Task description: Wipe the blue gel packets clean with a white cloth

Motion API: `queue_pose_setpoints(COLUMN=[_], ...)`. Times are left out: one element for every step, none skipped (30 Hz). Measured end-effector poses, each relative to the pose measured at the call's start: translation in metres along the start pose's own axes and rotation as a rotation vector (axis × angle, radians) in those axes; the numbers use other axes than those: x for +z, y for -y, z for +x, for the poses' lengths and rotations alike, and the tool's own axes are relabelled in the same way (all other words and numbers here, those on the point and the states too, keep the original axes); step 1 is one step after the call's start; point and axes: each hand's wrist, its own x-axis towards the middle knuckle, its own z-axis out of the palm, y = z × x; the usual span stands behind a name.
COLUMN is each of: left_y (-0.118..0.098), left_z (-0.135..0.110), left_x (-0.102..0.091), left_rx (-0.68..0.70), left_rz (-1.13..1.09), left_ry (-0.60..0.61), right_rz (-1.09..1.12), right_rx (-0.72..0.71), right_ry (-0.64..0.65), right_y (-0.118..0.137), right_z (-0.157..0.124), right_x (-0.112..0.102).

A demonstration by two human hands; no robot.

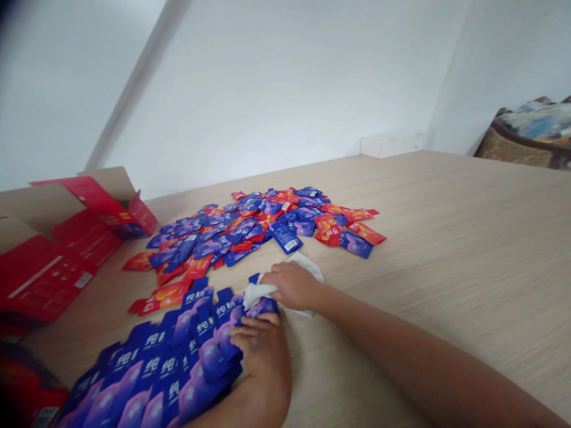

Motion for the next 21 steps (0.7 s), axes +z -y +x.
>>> queue_pose_setpoints(left_y=[0.001,0.001,0.001,0.001,0.001,0.0,0.0,0.0,0.0,0.0,0.0,0.0,0.0,0.0,0.0,0.0,-0.001,-0.001,-0.002,-0.003,-0.003], left_z=[0.0,0.0,0.0,0.0,-0.001,-0.001,-0.001,-0.001,-0.001,-0.001,-0.001,-0.001,-0.001,-0.001,-0.001,-0.001,-0.001,-0.001,0.0,0.0,0.0], left_x=[-0.001,-0.001,-0.001,0.0,0.0,0.001,0.002,0.002,0.002,0.002,0.002,0.002,0.002,0.002,0.002,0.002,0.003,0.004,0.005,0.006,0.007], left_rx=[0.006,0.013,0.017,0.019,0.018,0.016,0.016,0.015,0.014,0.014,0.013,0.01,0.004,-0.001,-0.003,-0.002,-0.001,0.0,0.001,-0.002,-0.004], left_rz=[0.016,0.031,0.045,0.054,0.058,0.057,0.053,0.047,0.039,0.027,0.014,0.001,-0.009,-0.014,-0.012,-0.004,0.01,0.031,0.055,0.079,0.103], left_ry=[-0.005,-0.013,-0.02,-0.027,-0.027,-0.025,-0.022,-0.021,-0.022,-0.025,-0.028,-0.03,-0.03,-0.03,-0.03,-0.029,-0.028,-0.028,-0.029,-0.033,-0.041], right_rz=[0.017,0.027,0.028,0.017,-0.002,-0.022,-0.037,-0.041,-0.036,-0.021,0.0,0.021,0.038,0.046,0.041,0.025,0.003,-0.021,-0.038,-0.045,-0.042], right_rx=[-0.031,-0.044,-0.034,-0.004,0.038,0.079,0.108,0.114,0.097,0.066,0.025,-0.013,-0.037,-0.044,-0.028,0.003,0.041,0.076,0.096,0.097,0.079], right_ry=[0.009,0.018,0.025,0.025,0.019,0.011,-0.002,-0.014,-0.019,-0.017,-0.009,0.007,0.019,0.028,0.028,0.024,0.02,0.014,0.009,0.009,0.01], right_y=[0.002,0.003,0.002,0.001,-0.001,-0.004,-0.005,-0.006,-0.005,-0.003,0.0,0.003,0.005,0.007,0.007,0.006,0.004,0.002,0.0,-0.001,-0.002], right_z=[0.0,0.001,0.002,0.002,0.003,0.003,0.002,0.002,0.001,0.0,0.0,0.0,0.0,0.0,0.001,0.001,0.002,0.001,0.001,0.0,-0.001], right_x=[0.001,0.002,0.002,0.002,0.002,0.001,0.001,0.0,0.0,0.0,0.001,0.002,0.003,0.004,0.004,0.004,0.004,0.003,0.002,0.002,0.001])
